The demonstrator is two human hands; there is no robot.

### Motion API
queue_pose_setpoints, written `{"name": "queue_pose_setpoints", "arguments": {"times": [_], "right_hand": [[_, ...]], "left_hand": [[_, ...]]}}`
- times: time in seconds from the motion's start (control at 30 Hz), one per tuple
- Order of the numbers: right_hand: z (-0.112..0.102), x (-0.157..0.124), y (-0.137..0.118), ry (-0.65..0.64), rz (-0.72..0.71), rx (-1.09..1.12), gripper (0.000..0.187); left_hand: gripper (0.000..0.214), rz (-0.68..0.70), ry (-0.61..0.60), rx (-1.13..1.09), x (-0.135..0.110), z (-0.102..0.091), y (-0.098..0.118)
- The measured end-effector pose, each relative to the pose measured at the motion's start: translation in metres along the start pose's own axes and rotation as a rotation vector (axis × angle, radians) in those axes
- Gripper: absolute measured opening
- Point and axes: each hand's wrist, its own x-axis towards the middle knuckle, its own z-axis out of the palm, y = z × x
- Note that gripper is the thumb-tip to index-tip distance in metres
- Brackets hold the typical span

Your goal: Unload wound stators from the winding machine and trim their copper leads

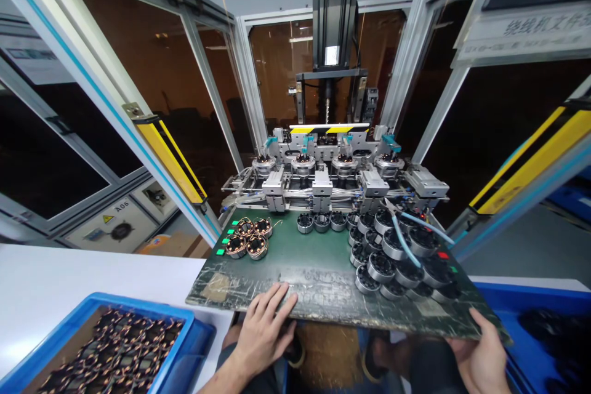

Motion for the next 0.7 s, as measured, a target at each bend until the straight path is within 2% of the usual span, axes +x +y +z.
{"name": "queue_pose_setpoints", "arguments": {"times": [0.7], "right_hand": [[-0.0029,0.0038,0.0024,0.019,0.002,0.019,0.048]], "left_hand": [[0.056,-0.007,-0.003,-0.017,-0.0007,0.0014,0.0003]]}}
